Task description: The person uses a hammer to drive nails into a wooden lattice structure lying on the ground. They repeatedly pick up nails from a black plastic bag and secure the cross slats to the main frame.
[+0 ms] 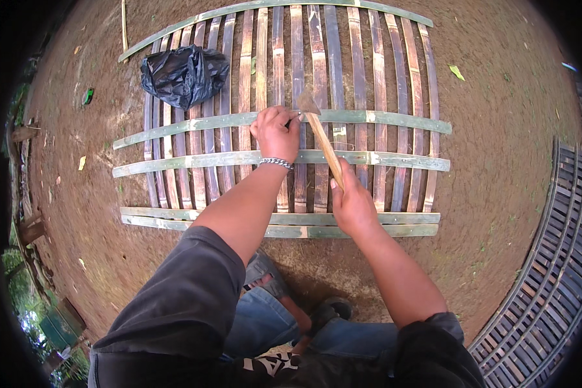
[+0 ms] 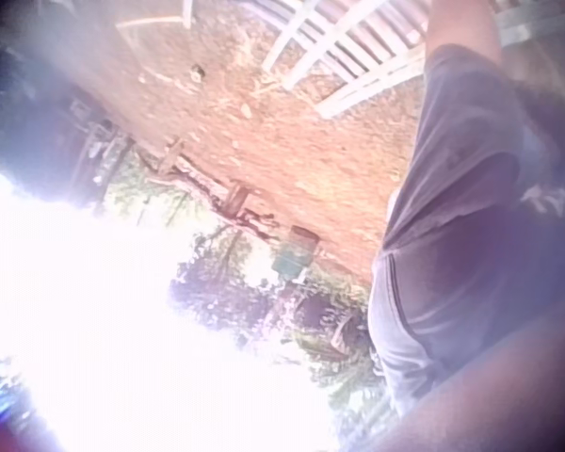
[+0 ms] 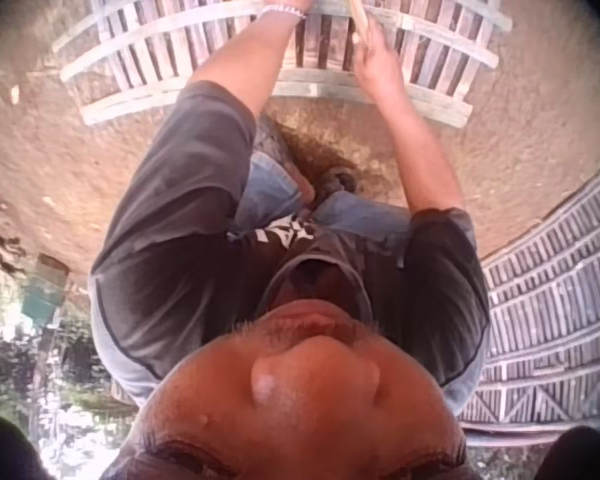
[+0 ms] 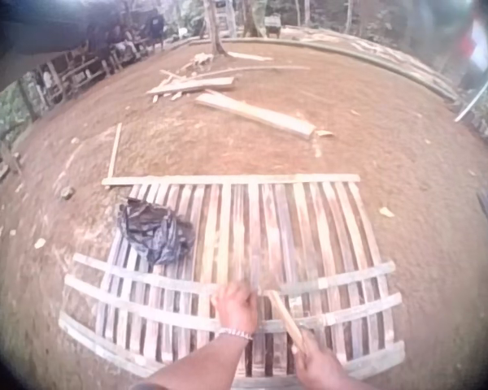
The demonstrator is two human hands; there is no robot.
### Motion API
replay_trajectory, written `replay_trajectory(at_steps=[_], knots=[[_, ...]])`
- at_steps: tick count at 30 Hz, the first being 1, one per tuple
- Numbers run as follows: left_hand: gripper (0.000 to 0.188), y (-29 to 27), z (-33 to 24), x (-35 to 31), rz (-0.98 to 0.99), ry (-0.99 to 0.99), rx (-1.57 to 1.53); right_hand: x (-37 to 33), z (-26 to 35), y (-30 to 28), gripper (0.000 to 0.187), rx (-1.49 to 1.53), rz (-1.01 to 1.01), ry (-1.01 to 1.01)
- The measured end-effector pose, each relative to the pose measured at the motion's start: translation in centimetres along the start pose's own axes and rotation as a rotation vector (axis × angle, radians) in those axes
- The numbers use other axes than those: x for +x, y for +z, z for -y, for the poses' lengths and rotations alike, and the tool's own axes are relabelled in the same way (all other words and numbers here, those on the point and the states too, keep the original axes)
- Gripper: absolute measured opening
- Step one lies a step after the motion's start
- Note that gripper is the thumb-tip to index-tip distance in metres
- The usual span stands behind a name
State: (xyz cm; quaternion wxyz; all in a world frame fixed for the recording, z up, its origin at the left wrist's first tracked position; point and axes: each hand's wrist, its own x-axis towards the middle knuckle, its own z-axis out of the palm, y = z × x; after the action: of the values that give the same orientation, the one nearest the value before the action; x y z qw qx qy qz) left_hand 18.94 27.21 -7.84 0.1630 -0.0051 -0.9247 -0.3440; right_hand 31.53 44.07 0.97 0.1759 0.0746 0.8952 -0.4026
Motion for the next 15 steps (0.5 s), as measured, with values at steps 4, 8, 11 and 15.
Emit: replay_trajectory(at_steps=[4, 8, 11, 15], knots=[[0.003, -0.1, 0.0, 0.2, 0.002, -0.012, 0.014, 0.6, -0.1, 0.0, 0.058, -0.079, -0.022, -0.039], [0.003, -0.3, -0.4, 0.4, -0.002, -0.016, -0.027, 0.1, 0.2, 0.1, 0.058, -0.042, -0.104, -0.126], [0.003, -0.1, 0.0, 0.4, -0.006, 0.004, -0.01, 0.5, 0.0, 0.3, 0.058, -0.08, -0.021, -0.01], [0.005, -0.3, 0.0, 0.1, -0.004, -0.005, 0.014, 0.0, 1.2, 0.1, 0.057, -0.038, -0.118, -0.086]])
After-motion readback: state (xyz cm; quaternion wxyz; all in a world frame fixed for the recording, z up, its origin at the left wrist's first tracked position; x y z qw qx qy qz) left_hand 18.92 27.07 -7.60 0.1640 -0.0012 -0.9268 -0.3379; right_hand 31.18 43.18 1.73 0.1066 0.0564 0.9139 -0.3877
